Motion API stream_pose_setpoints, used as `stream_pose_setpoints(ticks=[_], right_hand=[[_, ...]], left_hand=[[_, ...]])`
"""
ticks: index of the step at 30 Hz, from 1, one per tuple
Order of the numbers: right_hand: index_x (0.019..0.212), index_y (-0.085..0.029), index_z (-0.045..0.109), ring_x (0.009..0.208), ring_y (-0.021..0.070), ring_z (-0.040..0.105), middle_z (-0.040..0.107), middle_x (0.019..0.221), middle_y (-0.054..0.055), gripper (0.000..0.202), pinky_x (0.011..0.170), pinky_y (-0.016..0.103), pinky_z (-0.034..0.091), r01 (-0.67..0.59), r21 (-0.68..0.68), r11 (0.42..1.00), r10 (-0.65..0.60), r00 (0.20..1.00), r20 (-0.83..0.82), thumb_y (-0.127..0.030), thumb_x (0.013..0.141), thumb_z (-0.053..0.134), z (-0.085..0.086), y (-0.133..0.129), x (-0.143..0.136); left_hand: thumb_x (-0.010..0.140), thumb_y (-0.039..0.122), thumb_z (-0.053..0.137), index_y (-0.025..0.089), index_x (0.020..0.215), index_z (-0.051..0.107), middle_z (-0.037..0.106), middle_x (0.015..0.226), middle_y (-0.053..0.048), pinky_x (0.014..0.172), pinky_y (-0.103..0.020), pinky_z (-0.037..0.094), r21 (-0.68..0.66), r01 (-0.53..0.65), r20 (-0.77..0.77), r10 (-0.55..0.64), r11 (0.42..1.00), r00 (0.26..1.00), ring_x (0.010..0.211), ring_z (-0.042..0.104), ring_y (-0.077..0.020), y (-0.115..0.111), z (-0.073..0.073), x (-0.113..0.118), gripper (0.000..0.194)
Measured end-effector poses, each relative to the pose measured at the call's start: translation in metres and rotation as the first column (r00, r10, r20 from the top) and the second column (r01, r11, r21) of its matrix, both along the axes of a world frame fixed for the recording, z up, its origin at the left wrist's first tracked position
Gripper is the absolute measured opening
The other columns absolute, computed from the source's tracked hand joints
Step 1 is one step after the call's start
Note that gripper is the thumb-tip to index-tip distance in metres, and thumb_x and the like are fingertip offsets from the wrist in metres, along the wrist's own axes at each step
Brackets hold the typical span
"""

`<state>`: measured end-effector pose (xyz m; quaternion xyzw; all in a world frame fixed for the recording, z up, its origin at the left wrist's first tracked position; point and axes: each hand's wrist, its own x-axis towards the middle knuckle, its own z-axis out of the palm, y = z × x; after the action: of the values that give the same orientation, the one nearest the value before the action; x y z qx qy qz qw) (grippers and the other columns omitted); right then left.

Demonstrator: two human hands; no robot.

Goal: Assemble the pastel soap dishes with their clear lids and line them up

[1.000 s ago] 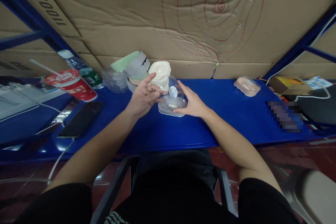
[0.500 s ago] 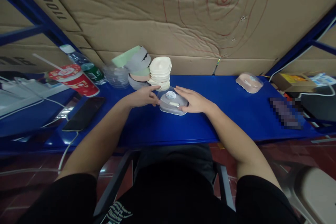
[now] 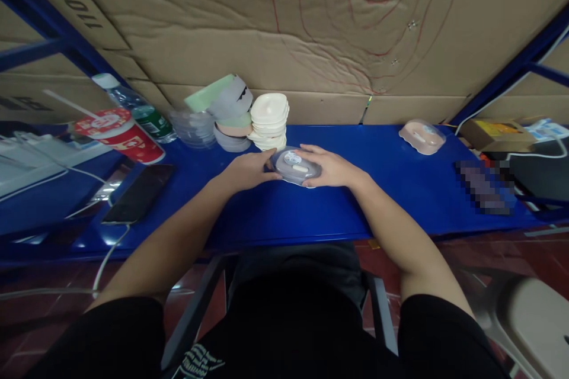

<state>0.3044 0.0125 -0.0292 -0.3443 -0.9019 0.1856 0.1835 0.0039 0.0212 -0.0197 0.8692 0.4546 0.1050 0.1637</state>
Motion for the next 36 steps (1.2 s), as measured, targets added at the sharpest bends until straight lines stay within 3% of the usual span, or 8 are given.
stream_pose_setpoints(ticks=[5,10,16,20,26,30,36], right_hand=[[0.168,-0.034,0.04,0.161,0.0409,0.034,0.035,0.176,0.01,0.105,0.129,0.065,0.032,-0.008,-0.012,1.0,0.007,0.998,-0.059,-0.059,0.078,0.088,-0.006,0.004,0.001],[0.164,-0.038,0.048,0.157,0.0408,0.043,0.045,0.171,0.008,0.107,0.128,0.064,0.035,0.03,-0.003,1.0,-0.03,0.997,-0.071,-0.068,0.07,0.091,-0.005,0.004,0.0],[0.166,-0.04,0.042,0.157,0.04,0.042,0.042,0.173,0.005,0.101,0.129,0.064,0.035,0.063,0.004,0.998,-0.063,0.998,-0.027,-0.065,0.079,0.086,-0.004,0.004,0.005],[0.169,-0.037,0.039,0.157,0.0424,0.04,0.039,0.174,0.008,0.101,0.129,0.066,0.034,0.056,-0.006,0.998,-0.056,0.998,-0.013,-0.058,0.081,0.085,-0.004,0.005,0.009],[0.168,-0.032,0.041,0.156,0.0429,0.042,0.041,0.173,0.01,0.101,0.129,0.066,0.033,0.057,-0.012,0.998,-0.057,0.998,-0.002,-0.049,0.08,0.087,0.005,0.003,0.017],[0.167,-0.035,0.043,0.156,0.0426,0.042,0.042,0.173,0.007,0.099,0.13,0.064,0.032,0.058,-0.051,0.997,-0.058,0.998,0.01,-0.051,0.08,0.087,0.007,0.003,0.022],[0.168,-0.04,0.038,0.162,0.0408,0.033,0.035,0.177,0.005,0.098,0.131,0.065,0.028,0.003,-0.063,0.998,-0.003,1.0,0.006,-0.047,0.084,0.087,0.0,0.008,0.023]], left_hand=[[0.084,0.057,0.081,0.019,0.145,0.059,0.076,0.129,-0.014,0.08,-0.035,0.051,-0.015,0.02,0.059,-0.019,1.0,0.998,0.101,0.075,-0.0298,0.006,-0.003,-0.002,0.075],[0.085,0.055,0.079,0.017,0.144,0.06,0.081,0.099,-0.011,0.08,-0.037,0.051,-0.04,0.02,0.056,-0.017,0.999,0.998,0.096,0.077,-0.0324,0.006,0.001,0.0,0.073],[0.084,0.054,0.08,0.016,0.144,0.06,0.08,0.093,-0.01,0.082,-0.038,0.051,-0.032,0.023,0.127,-0.019,0.999,0.992,0.095,0.077,-0.0327,0.006,-0.001,0.001,0.074],[0.087,0.051,0.079,0.016,0.15,0.055,0.081,0.104,-0.012,0.084,-0.037,0.052,-0.024,0.02,0.081,-0.018,1.0,0.997,0.099,0.076,-0.0312,0.003,0.0,0.002,0.077],[0.093,0.054,0.073,0.015,0.162,0.044,0.078,0.123,-0.017,0.09,-0.037,0.054,0.102,0.077,-0.002,-0.077,0.992,0.997,0.11,0.074,-0.0312,-0.001,-0.006,0.003,0.084],[0.095,0.055,0.071,0.015,0.162,0.045,0.077,0.126,-0.018,0.091,-0.037,0.054,0.142,0.089,-0.035,-0.085,0.986,0.996,0.111,0.074,-0.0319,-0.002,-0.009,0.004,0.082],[0.098,0.05,0.071,0.017,0.171,0.027,0.076,0.13,-0.017,0.096,-0.037,0.054,0.146,0.077,-0.081,-0.066,0.986,0.995,0.118,0.073,-0.0313,-0.004,-0.005,0.004,0.091]])
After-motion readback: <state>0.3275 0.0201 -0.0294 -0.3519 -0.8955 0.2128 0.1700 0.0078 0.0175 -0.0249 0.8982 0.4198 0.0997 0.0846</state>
